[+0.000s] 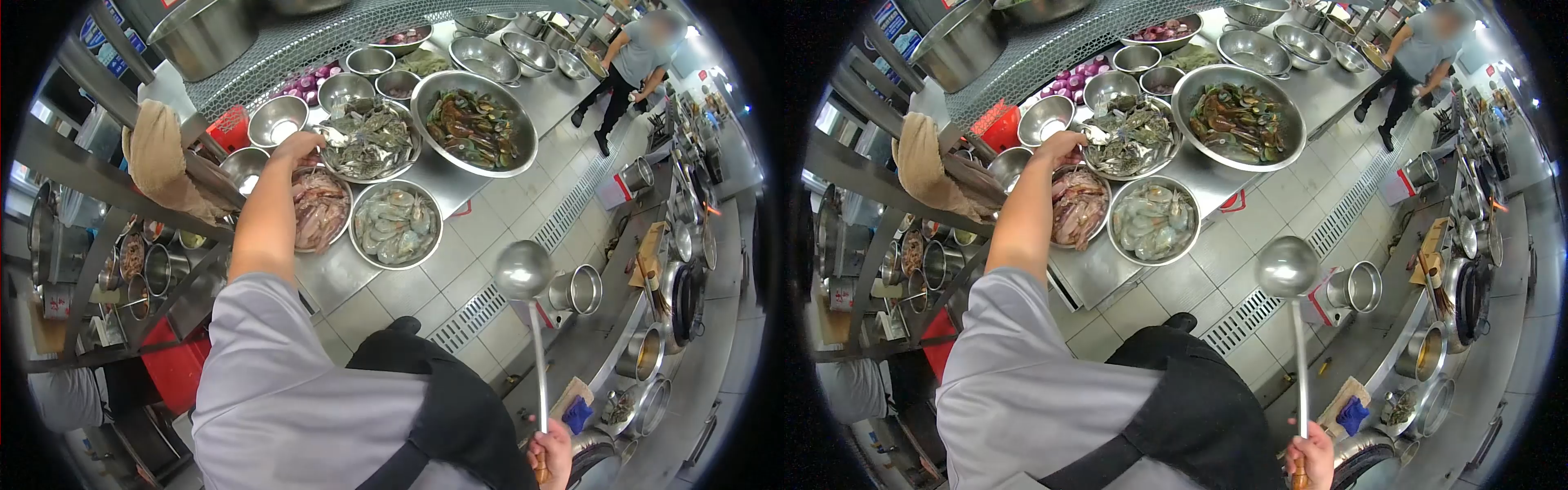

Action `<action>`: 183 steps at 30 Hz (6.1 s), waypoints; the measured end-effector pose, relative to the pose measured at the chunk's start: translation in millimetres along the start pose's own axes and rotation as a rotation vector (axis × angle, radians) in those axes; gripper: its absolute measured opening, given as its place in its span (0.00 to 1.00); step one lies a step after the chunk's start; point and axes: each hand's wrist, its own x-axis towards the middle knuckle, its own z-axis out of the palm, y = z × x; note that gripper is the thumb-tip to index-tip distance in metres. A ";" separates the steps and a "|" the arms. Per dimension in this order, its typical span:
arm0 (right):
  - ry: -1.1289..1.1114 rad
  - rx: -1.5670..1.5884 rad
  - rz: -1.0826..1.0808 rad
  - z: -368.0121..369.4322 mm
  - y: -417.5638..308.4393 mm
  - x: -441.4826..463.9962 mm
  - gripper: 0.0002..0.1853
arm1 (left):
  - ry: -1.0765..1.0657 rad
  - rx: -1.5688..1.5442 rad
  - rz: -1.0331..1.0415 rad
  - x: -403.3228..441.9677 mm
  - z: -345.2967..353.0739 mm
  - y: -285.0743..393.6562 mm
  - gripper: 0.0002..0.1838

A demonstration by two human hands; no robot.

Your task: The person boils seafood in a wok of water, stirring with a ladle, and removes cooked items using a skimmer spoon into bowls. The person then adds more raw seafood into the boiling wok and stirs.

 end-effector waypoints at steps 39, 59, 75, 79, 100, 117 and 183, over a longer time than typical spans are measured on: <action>-0.248 -0.074 -0.085 -34.0 9.4 66.2 0.20 | 0.137 0.328 0.486 -173.1 75.0 -40.6 0.14; -0.147 -0.260 0.175 31.3 -39.7 45.9 0.19 | 0.080 -0.083 0.072 28.4 10.3 -6.4 0.08; -0.126 -0.301 0.227 34.0 -49.0 51.2 0.20 | 0.199 -0.288 0.254 21.0 -17.4 -6.2 0.09; -0.182 -0.373 0.370 38.3 -76.0 29.5 0.20 | 0.179 -0.396 0.256 -27.2 -19.7 18.4 0.10; -0.422 -0.117 0.354 27.6 -59.3 79.4 0.17 | 0.404 -0.801 0.358 -111.6 -20.9 1.6 0.07; -0.235 0.345 -0.109 -106.1 76.7 -28.6 0.19 | -0.177 -0.340 0.432 -223.6 176.3 58.9 0.12; 0.444 -0.278 -0.464 -251.6 302.5 35.4 0.24 | -1.127 0.257 0.371 -480.6 664.1 9.2 0.12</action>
